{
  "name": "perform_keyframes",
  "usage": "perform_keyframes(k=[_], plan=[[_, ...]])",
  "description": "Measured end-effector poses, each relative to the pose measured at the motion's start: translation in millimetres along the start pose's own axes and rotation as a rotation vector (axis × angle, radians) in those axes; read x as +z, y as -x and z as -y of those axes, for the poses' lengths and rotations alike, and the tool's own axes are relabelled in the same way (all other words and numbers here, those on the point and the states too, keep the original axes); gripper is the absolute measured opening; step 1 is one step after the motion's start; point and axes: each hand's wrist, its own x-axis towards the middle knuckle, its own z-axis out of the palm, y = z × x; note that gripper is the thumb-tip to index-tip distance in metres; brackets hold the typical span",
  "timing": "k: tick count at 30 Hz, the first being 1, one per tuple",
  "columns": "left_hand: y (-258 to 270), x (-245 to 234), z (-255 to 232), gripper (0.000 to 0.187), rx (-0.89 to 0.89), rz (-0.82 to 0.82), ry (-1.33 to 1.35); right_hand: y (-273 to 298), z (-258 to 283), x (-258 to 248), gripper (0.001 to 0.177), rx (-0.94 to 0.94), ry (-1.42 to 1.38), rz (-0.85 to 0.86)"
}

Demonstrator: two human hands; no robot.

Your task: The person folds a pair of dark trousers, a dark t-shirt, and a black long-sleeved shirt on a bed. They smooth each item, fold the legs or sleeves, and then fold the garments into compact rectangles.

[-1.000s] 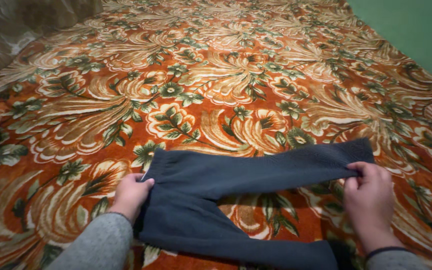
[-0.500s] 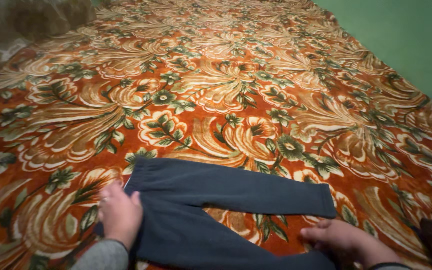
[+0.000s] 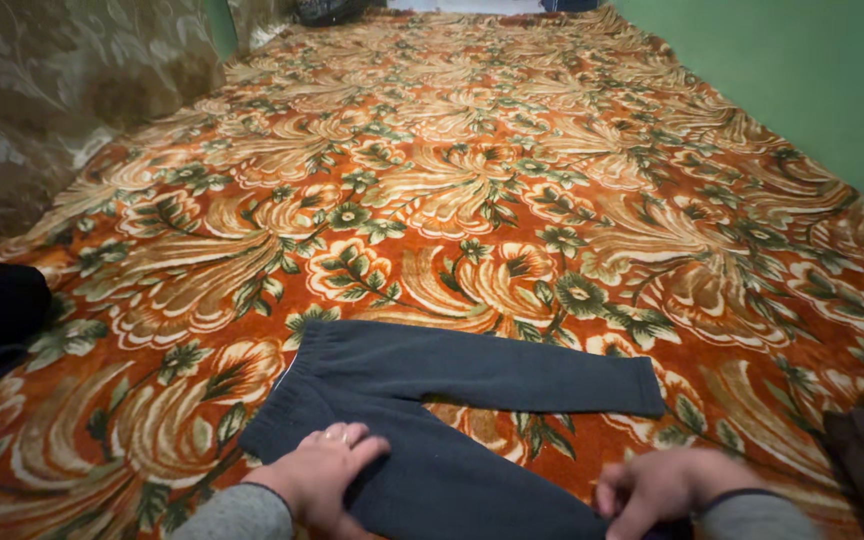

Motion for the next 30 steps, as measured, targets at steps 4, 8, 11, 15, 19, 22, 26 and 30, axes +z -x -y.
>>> perform_keyframes(k=[4,8,11,15,19,22,26,30], plan=[[10,2,-2,0.086,-0.066,-0.028,-0.143,6,38,10,0.034,0.088,0.352,-0.052],[13,6,9,0.040,-0.157,-0.207,-0.137,22,44,-13,0.012,0.188,0.197,-0.571],[11,1,14,0.020,-0.115,-0.150,-0.116,40,29,-42,0.013,0.153,0.040,-0.740],[15,-15,10,0.024,-0.257,0.005,0.082,39,7,-40,0.012,0.261,0.157,-0.492],[3,-32,3,0.028,-0.434,0.245,0.186,22,-28,-24,0.010,0.348,0.046,-0.299],[8,-29,9,0.026,-0.603,0.082,0.250,3,-52,-13,0.020,0.329,-0.120,-0.437],[1,5,35,0.040,-0.909,-0.421,0.245,-21,-79,-2,0.034,0.298,-0.176,-0.526],[3,37,83,0.056,-1.172,-0.410,0.379,-43,-74,6,0.048,0.282,-0.189,-0.558]])
